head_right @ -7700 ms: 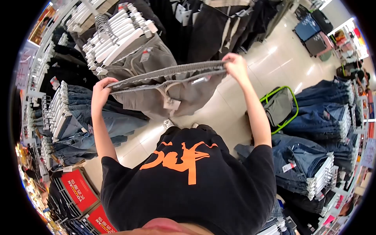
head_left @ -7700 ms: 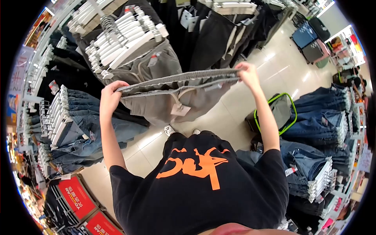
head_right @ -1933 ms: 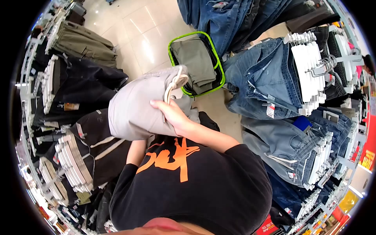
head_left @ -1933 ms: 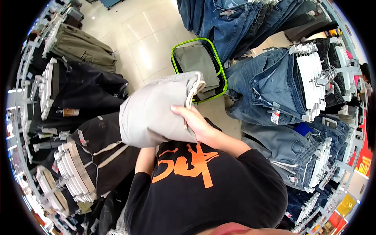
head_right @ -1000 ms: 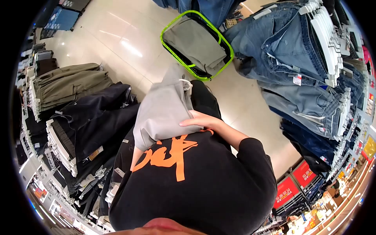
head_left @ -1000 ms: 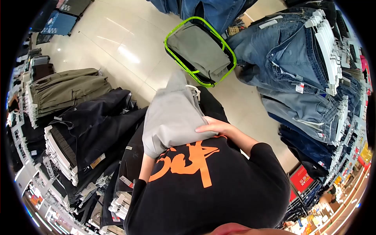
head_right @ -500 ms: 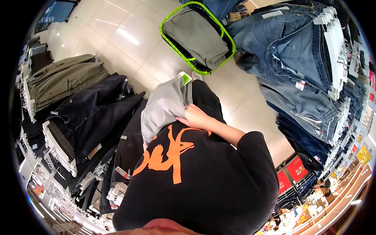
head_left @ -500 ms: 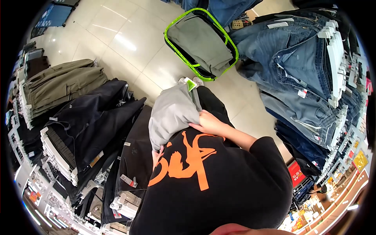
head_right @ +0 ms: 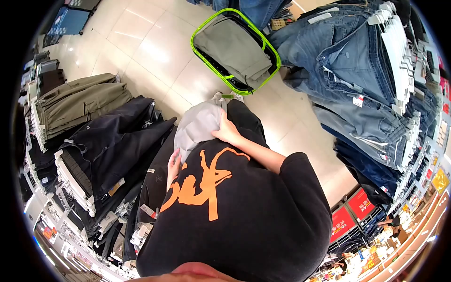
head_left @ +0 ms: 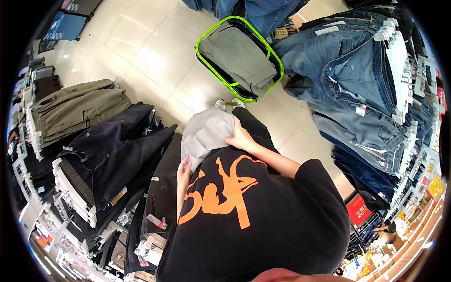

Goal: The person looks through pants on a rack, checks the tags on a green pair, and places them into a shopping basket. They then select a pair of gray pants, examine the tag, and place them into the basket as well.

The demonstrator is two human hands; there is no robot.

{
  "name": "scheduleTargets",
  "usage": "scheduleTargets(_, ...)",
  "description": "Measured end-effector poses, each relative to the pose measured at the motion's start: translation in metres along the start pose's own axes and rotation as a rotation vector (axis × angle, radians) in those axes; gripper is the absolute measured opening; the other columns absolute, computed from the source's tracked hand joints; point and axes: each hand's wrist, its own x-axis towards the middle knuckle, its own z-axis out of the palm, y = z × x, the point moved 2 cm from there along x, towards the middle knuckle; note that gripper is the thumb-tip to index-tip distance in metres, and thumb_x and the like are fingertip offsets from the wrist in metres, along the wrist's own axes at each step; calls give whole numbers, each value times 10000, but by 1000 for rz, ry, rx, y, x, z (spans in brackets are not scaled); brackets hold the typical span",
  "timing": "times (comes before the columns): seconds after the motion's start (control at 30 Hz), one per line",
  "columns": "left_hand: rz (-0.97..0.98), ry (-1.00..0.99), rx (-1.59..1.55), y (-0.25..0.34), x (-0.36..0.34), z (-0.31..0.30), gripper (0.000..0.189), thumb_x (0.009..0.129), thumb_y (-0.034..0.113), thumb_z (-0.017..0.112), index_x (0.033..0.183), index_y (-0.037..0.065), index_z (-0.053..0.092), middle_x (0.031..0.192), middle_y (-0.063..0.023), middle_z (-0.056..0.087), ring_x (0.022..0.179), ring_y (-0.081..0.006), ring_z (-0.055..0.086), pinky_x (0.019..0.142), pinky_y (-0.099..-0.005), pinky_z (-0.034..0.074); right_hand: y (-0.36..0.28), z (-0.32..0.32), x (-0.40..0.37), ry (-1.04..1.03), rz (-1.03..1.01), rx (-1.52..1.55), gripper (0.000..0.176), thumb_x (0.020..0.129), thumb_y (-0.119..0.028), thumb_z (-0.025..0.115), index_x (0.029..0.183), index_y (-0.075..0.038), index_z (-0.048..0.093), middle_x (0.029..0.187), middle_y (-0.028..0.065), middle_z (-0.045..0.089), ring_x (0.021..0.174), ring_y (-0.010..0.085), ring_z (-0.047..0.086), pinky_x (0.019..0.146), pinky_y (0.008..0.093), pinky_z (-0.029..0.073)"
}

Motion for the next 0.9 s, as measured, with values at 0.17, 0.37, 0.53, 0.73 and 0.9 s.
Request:
scheduleTargets(0.17, -60, 34, -135, 52, -10, 27, 262, 817, 130, 538, 1070, 70, 507, 822, -14, 554, 701, -80, 530, 580, -199, 443, 3, -2, 30, 56, -99, -127, 728, 618, -101, 574, 1244, 8, 219, 971, 274, 516, 923, 378, 509, 811, 368, 405)
scheduleTargets(0.37, 318, 209, -124, 179, 4, 35, 226, 810, 152, 542, 1002, 33, 535, 1042, -42, 512, 895, -129, 501, 622, -271, 502, -114, -54, 56, 174, -446, -160, 547, 612, -72, 566, 1131, 13, 417, 873, 227, 564, 787, 326, 573, 700, 365, 462)
scheduleTargets(0.53, 707, 278, 0, 324, -22, 52, 298, 793, 126, 554, 1078, 48, 520, 998, -83, 531, 657, -107, 563, 573, -198, 461, -233, -136, 57, 150, -650, -84, 486, 636, -85, 607, 1100, -9, 486, 827, 92, 588, 505, 106, 518, 451, 233, 442)
scheduleTargets(0.73, 1066, 317, -72, 424, -54, 80, 329, 778, 149, 578, 1092, 70, 525, 788, -84, 586, 590, -100, 573, 554, -179, 438, -335, -213, 16, 220, -940, 75, 453, 666, -26, 573, 1104, 31, 471, 759, 78, 567, 460, 78, 480, 415, 194, 400)
scheduleTargets(0.9, 1010, 338, -26, 415, -40, 129, 298, 783, 184, 571, 1072, 116, 545, 803, -67, 590, 541, -86, 537, 507, -182, 416, -312, -259, 18, 338, -1063, -39, 427, 660, -90, 633, 1075, -73, 535, 822, 39, 581, 564, 61, 487, 470, 186, 405)
